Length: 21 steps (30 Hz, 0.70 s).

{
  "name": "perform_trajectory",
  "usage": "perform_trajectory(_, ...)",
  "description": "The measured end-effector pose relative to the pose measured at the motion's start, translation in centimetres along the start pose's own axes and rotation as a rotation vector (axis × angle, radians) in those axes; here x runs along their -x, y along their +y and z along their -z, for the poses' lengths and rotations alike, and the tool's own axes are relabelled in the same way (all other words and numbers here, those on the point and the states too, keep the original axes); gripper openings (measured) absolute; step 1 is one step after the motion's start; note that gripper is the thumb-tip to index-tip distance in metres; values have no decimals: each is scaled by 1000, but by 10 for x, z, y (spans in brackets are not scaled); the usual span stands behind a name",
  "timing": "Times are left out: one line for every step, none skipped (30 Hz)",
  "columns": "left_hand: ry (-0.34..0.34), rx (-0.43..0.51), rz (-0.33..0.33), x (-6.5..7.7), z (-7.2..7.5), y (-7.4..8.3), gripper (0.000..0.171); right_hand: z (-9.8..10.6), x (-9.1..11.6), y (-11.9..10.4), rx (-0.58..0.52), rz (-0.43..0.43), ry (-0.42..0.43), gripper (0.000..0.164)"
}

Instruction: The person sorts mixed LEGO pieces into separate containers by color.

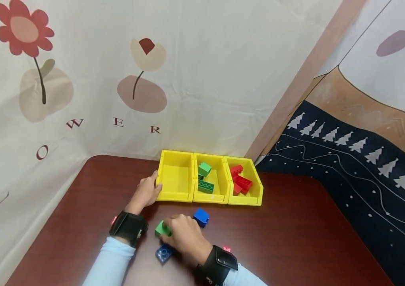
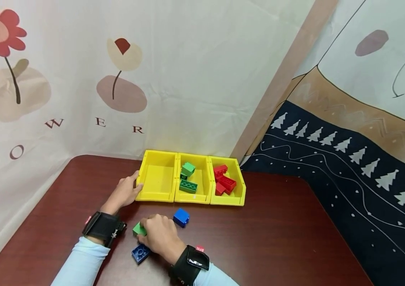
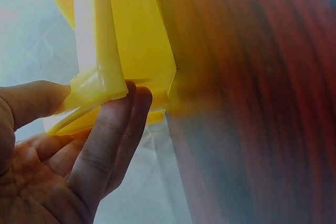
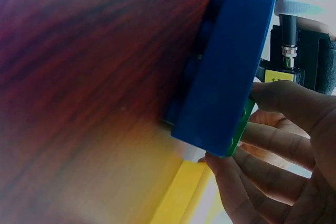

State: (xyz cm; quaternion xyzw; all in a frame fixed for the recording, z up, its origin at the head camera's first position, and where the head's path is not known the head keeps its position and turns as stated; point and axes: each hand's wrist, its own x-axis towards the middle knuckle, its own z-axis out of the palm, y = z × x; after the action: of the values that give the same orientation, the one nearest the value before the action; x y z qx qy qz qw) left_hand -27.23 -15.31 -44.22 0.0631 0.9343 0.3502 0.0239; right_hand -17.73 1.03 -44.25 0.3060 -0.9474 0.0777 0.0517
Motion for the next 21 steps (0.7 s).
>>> perform_trajectory(0,0,1,1,0,0,61,0,0,0,-6,2,-1,23)
perform_trajectory(-1,1,1,1,-1,-1,61,0,0,0,-8,7,3,22)
perform_trajectory(1,1,-1,1,-1,-1,61,2,0,1,-13,11,10,22)
perform_trajectory(2,2,-1,1,-1,-1,61,3,0,1,-25,16,23,22)
perform_trajectory(4,1,-3,1,-1,-2,61,6,-1,3,-39,22,40,21)
perform_trajectory(5,1,-5,1,-2,-2,61,10,-1,5,-54,25,65,21)
perform_trajectory(8,3,-6,0,-2,-3,61,14,-2,8,-67,27,98,20)
perform_trajectory(13,2,-9,0,-2,-3,61,19,-3,11,-72,27,135,19)
perform_trajectory(16,2,-9,-1,-2,-4,61,25,-4,16,-77,22,172,19)
perform_trajectory(18,3,-10,-2,-2,-4,61,31,-6,21,-83,16,208,18)
perform_trajectory(21,4,-12,-2,-2,-4,61,37,-8,27,-81,-2,240,18)
perform_trajectory(22,9,-9,-3,-2,-4,61,43,-11,34,-80,-25,266,19)
perform_trajectory(24,11,-8,-3,-2,-4,61,49,-13,42,-80,-52,282,19)
perform_trajectory(24,12,-8,-4,-2,-4,61,55,-16,50,-76,-85,295,20)
perform_trajectory(23,14,-7,-4,-2,-4,61,59,-19,58,-77,-121,298,22)
perform_trajectory(24,16,-9,-4,-2,-4,61,64,-22,66,-79,-162,297,23)
perform_trajectory(22,21,-9,-4,-2,-4,61,68,-25,74,-71,-205,292,24)
perform_trajectory(20,24,-8,-4,-2,-4,61,71,-28,82,-66,-241,280,25)
perform_trajectory(18,26,-8,-4,-3,-4,61,73,-30,90,-57,-278,264,26)
perform_trajectory(17,25,-10,-3,-3,-4,61,75,-33,97,-41,-309,250,27)
perform_trajectory(17,27,-10,-3,-3,-4,61,76,-35,104,-27,-335,234,27)
